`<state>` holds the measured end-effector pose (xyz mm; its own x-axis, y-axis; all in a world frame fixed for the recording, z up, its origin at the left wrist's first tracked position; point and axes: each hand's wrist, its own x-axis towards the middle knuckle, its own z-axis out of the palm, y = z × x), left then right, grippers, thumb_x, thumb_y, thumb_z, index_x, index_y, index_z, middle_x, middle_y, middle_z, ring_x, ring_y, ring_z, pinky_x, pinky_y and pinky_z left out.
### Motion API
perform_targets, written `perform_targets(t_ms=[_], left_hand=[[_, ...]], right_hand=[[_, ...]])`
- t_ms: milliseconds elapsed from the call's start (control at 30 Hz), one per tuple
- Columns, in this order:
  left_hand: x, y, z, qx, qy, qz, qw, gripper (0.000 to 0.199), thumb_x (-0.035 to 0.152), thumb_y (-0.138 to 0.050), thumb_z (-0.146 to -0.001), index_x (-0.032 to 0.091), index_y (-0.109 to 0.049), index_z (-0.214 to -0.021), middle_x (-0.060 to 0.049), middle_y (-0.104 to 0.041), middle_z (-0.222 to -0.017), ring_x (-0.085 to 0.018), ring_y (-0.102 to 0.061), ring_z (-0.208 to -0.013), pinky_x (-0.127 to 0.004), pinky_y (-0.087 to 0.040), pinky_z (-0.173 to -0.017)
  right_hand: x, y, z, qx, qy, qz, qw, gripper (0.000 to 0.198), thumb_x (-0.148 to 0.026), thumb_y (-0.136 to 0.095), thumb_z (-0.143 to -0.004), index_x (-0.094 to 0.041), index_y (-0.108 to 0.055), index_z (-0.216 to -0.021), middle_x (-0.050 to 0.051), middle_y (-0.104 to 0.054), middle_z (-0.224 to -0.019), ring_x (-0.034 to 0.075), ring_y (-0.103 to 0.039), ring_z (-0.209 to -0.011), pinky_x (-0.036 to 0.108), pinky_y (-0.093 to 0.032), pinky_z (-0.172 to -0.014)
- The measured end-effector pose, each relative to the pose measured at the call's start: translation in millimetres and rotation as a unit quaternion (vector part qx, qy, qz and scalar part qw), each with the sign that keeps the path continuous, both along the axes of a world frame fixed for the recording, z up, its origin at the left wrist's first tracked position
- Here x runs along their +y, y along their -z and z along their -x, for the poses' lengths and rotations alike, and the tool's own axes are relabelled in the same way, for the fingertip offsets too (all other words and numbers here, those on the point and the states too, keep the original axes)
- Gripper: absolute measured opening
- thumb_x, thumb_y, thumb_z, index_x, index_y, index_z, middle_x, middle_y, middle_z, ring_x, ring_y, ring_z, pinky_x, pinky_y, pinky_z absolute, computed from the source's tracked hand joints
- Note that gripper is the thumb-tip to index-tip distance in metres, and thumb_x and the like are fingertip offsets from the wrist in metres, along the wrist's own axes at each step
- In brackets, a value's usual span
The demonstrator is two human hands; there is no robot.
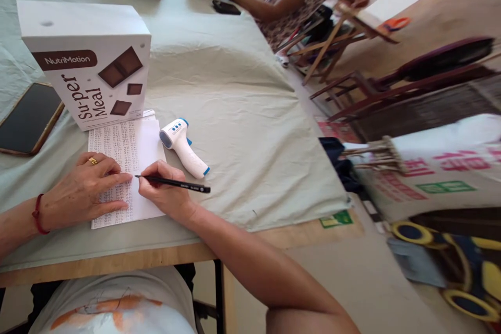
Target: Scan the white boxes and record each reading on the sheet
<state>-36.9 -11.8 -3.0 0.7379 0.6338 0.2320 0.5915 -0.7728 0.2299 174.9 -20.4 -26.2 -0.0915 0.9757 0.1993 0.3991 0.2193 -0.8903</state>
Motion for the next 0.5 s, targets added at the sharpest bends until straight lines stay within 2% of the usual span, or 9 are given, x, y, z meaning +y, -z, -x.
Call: perform_targets(t_ms=[133, 300, 500], left_hand=[[-0.7, -0.6, 0.1, -0.001, 0.004, -0.014, 1.000, 0.037, 0.041, -0.080, -0.080, 0.016, -0.070, -0.106, -0.007, -0.065, -0.092, -0.026, -0.061, -0.085, -0.047, -0.045, -0.086], [0.0, -0.7, 0.0, 0.006, 0.010, -0.022, 1.000, 0.034, 0.041, -0.077, -0.083, 0.017, -0.070, -0.106, -0.008, -0.065, -0.094, -0.026, -0.061, -0.086, -0.047, -0.045, -0.086], [0.6, -2.0, -0.9, 0.009, 0.010, -0.022, 1.000, 0.034, 0.042, -0.076, -0.084, 0.016, -0.070, -0.105, -0.008, -0.065, -0.092, -0.026, -0.061, -0.086, -0.047, -0.044, -0.085]], right_hand=[[-0.6, -0.7, 0.0, -0.014, -0.013, -0.036, 0.999, 0.011, -0.023, -0.057, -0.075, -0.023, -0.056, -0.064, -0.003, -0.062, -0.061, 0.012, -0.055, -0.055, 0.026, -0.049, -0.056], [1.7, 1.4, -0.4, -0.018, -0.010, -0.013, 1.000, 0.010, -0.027, -0.058, -0.077, -0.024, -0.060, -0.068, -0.001, -0.063, -0.063, 0.014, -0.056, -0.057, 0.029, -0.050, -0.056], [2.3, 3.5, 0.5, -0.023, -0.017, -0.020, 0.999, 0.009, -0.026, -0.058, -0.079, -0.024, -0.061, -0.071, -0.001, -0.064, -0.066, 0.014, -0.058, -0.059, 0.030, -0.051, -0.059]])
